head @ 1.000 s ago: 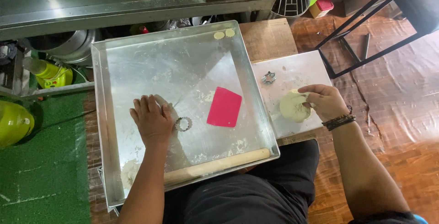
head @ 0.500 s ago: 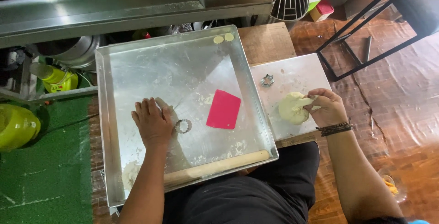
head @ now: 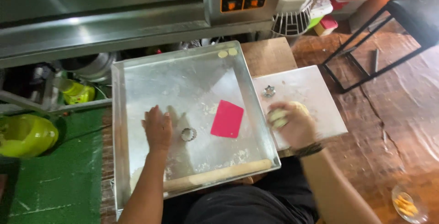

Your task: The person prepares small dough balls by rolling out dough with a rolling pin, cutting circular shapes with a metal mold, and then hand-rolling each piece.

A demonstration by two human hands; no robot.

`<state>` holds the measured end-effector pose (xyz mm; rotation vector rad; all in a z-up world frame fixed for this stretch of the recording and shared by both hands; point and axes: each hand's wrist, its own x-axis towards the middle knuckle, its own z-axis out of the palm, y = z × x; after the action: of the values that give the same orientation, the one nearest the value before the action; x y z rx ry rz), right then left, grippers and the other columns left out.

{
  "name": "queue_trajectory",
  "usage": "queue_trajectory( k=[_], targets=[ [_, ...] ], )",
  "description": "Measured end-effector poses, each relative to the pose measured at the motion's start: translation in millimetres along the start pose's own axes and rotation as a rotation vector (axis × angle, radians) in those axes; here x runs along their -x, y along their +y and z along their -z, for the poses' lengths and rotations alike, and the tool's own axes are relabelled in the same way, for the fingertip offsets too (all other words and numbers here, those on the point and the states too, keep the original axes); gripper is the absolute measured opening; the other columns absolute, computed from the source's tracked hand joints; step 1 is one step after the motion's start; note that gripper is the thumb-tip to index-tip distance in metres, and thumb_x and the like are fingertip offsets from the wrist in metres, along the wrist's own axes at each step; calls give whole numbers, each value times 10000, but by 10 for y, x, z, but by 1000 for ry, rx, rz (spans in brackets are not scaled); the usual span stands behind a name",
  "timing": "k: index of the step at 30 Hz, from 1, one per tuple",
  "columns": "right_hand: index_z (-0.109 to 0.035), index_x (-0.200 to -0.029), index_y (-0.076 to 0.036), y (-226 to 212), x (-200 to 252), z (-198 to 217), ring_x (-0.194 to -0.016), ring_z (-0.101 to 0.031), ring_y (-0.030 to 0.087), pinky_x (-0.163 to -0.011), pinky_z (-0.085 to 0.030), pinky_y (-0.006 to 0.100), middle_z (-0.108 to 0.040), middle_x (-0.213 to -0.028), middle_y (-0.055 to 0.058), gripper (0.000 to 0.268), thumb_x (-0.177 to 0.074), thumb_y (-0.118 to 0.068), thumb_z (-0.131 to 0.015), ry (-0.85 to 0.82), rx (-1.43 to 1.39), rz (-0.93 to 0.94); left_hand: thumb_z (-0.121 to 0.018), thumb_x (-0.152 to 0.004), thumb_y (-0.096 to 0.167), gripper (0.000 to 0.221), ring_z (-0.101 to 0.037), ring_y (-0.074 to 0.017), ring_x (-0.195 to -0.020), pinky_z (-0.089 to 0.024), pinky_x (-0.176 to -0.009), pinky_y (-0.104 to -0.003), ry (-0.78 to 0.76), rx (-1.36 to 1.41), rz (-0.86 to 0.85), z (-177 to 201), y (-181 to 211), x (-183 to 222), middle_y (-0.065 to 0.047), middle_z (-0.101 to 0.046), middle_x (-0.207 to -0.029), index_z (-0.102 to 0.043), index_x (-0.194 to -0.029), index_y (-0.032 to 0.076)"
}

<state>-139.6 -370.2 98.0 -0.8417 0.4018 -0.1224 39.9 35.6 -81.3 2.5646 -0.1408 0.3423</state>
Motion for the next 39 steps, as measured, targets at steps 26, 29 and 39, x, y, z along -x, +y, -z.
queue_trajectory(
  k=[26,29,39],
  targets=[
    [-679,-1194,30,1314,658,-1117,-1100,-655,209,-1011,-533,364,-715,-1142,119,316,-1007,-206,-582,-509,2,-237,-298,-1069,360,562,-575,-362,-1350,-399,-1161,-490,-9,625,-389,1277,2028,795,-160,-682,-1339,-536,-1406,-22],
    [-741,-1159,35,1282,628,-1101,-984,-704,190,-924,-583,336,-769,-1039,109,283,-967,-151,-649,-454,185,-230,-210,-1045,547,734,-404,-380,-1483,-227,-1221,-555,-170,633,-341,1328,2012,833,-161,-553,-1509,-477,-1472,13],
    [-661,-938,-33,1511,441,-691,-763,-692,254,-732,-613,382,-693,-848,113,91,-889,-19,-736,-205,-51,-194,-519,-1034,255,403,-625,-428,-1281,-520,-1089,-528,14,682,-562,1206,1930,1072,-233,-677,-1298,-614,-1298,-34]
  ],
)
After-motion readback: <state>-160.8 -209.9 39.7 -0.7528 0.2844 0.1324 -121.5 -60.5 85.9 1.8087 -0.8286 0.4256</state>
